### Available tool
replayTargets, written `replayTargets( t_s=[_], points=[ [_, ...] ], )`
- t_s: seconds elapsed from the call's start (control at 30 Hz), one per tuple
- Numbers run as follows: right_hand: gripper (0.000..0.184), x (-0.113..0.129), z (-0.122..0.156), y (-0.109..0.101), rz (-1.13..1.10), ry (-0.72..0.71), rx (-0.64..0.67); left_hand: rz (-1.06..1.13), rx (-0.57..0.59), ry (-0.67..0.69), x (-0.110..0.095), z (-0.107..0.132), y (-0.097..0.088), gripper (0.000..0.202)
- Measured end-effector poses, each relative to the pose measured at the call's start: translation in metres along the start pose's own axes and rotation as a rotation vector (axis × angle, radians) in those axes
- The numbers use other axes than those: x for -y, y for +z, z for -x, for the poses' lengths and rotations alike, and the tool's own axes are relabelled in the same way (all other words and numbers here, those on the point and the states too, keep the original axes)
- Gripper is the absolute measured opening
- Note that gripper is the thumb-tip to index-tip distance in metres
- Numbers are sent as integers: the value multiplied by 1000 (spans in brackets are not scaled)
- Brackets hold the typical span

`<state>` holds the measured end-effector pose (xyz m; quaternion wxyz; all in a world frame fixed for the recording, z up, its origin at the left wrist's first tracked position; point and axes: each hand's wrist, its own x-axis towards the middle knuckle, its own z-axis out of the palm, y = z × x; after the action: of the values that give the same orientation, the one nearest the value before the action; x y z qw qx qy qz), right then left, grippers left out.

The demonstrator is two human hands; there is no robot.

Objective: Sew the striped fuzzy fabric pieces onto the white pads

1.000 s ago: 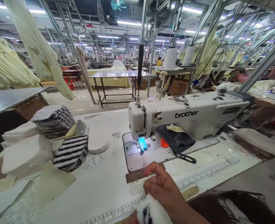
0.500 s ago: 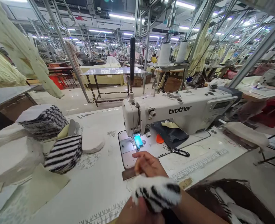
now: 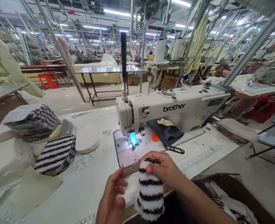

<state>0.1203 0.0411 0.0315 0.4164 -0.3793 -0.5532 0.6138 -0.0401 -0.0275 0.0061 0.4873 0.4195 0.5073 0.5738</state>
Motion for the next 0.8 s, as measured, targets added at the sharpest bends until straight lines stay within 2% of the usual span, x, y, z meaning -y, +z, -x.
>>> replayTargets(
  t_s=[0.07, 0.13, 0.2, 0.23, 0.27, 0.33, 0.4, 0.47, 0.57, 0.63, 0.7, 0.73, 0.8],
  points=[
    [34, 3, 2, 7, 54, -22, 75, -63, 57, 65, -12, -4, 4, 48],
    [49, 3, 5, 14, 56, -43, 69, -46, 100, -25, -22, -7, 10, 33],
    [71, 2, 8, 19, 28, -8, 58, 60, 32, -140, -28, -10, 15, 28],
    [76, 1, 10, 20, -15, 32, 88, 121, -11, -181, -30, -11, 16, 30],
    [73, 0, 12, 21, -73, 73, 132, 174, -49, -212, -30, -11, 17, 32],
    [51, -3, 14, 21, -206, 134, 214, 253, -84, -250, -27, -13, 16, 38],
    [36, -7, 16, 19, -289, 169, 226, 300, -86, -274, -24, -13, 15, 40],
    [34, -13, 18, 15, -272, 214, 222, 309, -80, -299, -21, -13, 14, 40],
    [37, -18, 20, 7, -154, 266, 308, 212, -79, -289, -22, -14, 10, 40],
    [41, -18, 20, 4, 1, 172, 272, 122, -49, -237, -22, -15, 7, 39],
    [48, -15, 19, 4, 176, 21, 151, 76, 46, -206, -20, -15, 6, 34],
    [46, -13, 18, 6, 243, -38, 93, 85, 111, -214, -19, -15, 6, 33],
    [31, -10, 16, 10, 279, -75, 34, 170, 227, -254, -14, -14, 7, 34]
  ],
)
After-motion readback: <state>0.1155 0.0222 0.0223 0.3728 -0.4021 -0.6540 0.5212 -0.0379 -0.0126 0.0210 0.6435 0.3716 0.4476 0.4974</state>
